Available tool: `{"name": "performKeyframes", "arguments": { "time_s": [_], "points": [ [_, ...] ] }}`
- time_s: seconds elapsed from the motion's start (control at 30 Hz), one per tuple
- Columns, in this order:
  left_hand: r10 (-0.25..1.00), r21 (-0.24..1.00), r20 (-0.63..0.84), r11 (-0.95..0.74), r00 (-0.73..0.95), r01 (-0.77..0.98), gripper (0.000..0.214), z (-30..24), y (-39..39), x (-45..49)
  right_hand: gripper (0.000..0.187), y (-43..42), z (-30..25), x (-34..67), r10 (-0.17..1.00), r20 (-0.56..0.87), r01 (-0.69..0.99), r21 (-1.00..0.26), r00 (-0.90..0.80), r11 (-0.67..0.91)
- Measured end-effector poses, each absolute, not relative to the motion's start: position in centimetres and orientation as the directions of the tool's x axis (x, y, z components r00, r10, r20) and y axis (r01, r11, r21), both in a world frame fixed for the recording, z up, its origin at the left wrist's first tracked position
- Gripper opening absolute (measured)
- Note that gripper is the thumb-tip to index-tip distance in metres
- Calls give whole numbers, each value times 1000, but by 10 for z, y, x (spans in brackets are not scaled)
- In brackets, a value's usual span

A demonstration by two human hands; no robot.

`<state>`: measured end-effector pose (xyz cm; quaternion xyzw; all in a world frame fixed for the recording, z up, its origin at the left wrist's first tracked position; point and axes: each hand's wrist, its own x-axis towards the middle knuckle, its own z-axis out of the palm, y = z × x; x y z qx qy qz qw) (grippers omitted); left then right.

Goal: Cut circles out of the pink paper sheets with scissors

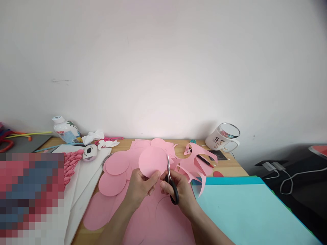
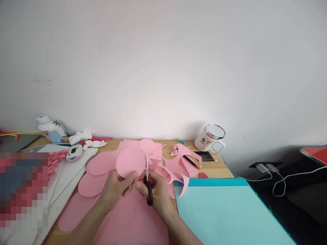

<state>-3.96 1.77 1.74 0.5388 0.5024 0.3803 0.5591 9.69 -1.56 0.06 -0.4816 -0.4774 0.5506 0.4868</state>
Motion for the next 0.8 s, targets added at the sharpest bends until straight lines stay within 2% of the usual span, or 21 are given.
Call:
{"name": "performKeyframes", "arguments": {
  "time_s": [0.37, 0.6, 0.8],
  "points": [
    [965, 989, -135, 119, 227, 83, 40, 16, 19, -41, 24, -16, -1, 98, 997, -18, -85, -996, -74, -24],
    [972, 994, -91, 102, 218, -42, 37, 11, 20, -41, 26, -17, -1, 98, 997, -23, -57, -998, -79, -27],
    [977, 996, -88, 85, 195, 23, 45, 12, 18, -40, 28, -19, -1, 94, 993, -41, -68, -996, -108, -49]
  ]
}}
